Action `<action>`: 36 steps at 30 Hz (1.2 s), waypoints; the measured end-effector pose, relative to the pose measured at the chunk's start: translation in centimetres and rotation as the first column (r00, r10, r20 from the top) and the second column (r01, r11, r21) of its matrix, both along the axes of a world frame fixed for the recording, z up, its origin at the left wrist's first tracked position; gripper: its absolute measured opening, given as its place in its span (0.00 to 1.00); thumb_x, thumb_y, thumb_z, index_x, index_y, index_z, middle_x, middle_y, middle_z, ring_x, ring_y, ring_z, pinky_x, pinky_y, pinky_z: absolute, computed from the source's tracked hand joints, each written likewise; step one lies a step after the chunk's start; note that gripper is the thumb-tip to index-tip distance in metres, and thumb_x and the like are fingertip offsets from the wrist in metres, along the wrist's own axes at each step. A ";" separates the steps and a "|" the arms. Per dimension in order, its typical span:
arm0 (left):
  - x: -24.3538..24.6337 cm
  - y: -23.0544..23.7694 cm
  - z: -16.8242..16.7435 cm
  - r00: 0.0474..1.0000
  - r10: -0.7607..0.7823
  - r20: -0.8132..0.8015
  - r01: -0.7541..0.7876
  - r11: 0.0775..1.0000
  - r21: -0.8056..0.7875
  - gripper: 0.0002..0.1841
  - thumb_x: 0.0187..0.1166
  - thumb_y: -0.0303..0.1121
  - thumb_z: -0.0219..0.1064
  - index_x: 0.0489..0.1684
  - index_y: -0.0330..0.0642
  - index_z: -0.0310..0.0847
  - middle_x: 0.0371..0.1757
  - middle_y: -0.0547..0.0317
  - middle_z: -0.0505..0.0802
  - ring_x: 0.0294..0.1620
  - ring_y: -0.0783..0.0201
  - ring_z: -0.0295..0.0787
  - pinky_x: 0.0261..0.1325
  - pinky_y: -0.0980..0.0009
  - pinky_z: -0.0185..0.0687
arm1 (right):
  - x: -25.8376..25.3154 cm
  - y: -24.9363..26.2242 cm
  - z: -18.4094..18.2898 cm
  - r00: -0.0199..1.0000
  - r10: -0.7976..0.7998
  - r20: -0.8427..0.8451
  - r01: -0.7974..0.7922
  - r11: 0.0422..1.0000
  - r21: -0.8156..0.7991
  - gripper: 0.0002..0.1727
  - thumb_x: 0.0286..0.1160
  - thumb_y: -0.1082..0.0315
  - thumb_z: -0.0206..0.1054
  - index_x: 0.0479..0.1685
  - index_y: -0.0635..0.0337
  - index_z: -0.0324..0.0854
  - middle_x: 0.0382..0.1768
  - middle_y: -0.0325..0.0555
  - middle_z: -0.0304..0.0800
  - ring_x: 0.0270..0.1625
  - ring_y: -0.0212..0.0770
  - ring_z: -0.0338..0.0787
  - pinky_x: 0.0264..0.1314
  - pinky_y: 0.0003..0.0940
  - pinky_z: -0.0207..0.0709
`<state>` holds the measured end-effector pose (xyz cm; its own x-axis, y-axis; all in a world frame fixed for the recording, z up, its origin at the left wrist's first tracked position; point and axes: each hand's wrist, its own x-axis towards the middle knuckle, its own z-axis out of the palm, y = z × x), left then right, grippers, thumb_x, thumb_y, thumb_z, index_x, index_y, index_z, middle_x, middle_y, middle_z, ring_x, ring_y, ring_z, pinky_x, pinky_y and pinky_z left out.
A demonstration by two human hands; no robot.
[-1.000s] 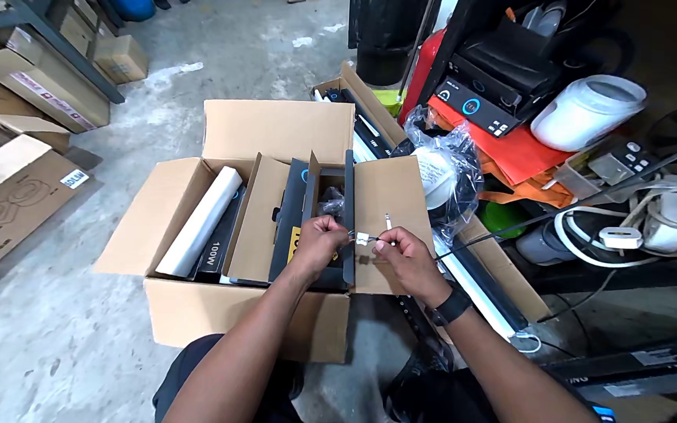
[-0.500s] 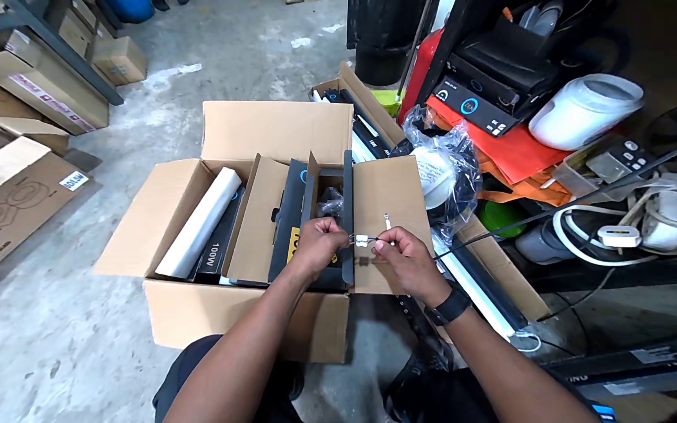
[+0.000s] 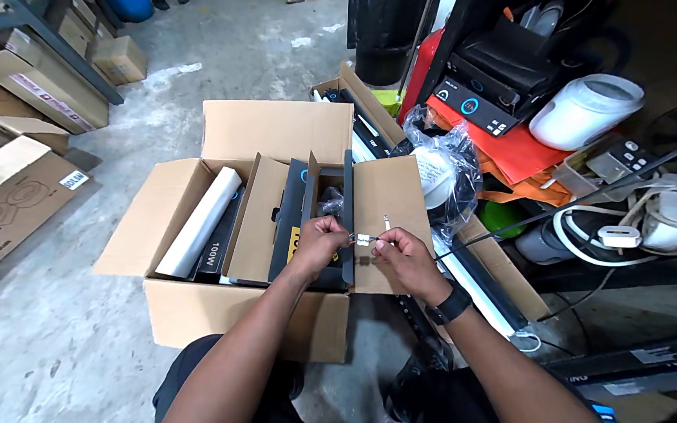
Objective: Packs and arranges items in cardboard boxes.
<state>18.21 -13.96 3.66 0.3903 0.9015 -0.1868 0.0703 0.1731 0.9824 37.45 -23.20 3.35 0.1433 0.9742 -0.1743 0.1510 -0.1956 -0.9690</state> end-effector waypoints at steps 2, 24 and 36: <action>0.0 -0.1 0.0 1.000 -0.006 -0.004 0.006 1.000 0.002 0.11 0.59 0.20 0.70 0.12 0.40 0.75 0.32 0.55 0.93 0.35 0.64 0.86 0.38 0.66 0.80 | 0.0 0.0 0.0 1.000 0.004 0.002 -0.004 1.000 -0.015 0.08 0.85 0.66 0.61 0.49 0.62 0.80 0.38 0.43 0.92 0.41 0.36 0.93 0.50 0.32 0.87; -0.1 0.0 0.1 0.996 -0.090 -0.029 0.092 0.993 0.078 0.09 0.62 0.20 0.72 0.15 0.40 0.79 0.33 0.55 0.94 0.34 0.65 0.88 0.38 0.66 0.83 | 0.2 0.0 -0.4 0.999 0.025 0.033 -0.023 0.998 -0.052 0.10 0.87 0.66 0.58 0.50 0.63 0.82 0.39 0.43 0.90 0.42 0.35 0.92 0.51 0.32 0.87; -0.2 -0.1 0.4 0.994 -0.105 -0.034 0.108 0.989 0.101 0.09 0.64 0.20 0.73 0.17 0.39 0.80 0.34 0.56 0.94 0.34 0.67 0.88 0.38 0.68 0.82 | 0.4 0.2 -0.3 0.996 0.015 0.083 -0.010 0.998 -0.059 0.10 0.86 0.65 0.61 0.51 0.62 0.83 0.38 0.43 0.91 0.41 0.34 0.92 0.49 0.31 0.88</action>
<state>18.01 -14.07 4.01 0.4807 0.8703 -0.1077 0.1110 0.0614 0.9919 37.85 -22.96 3.05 0.1474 0.9645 -0.2192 0.2340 -0.2493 -0.9397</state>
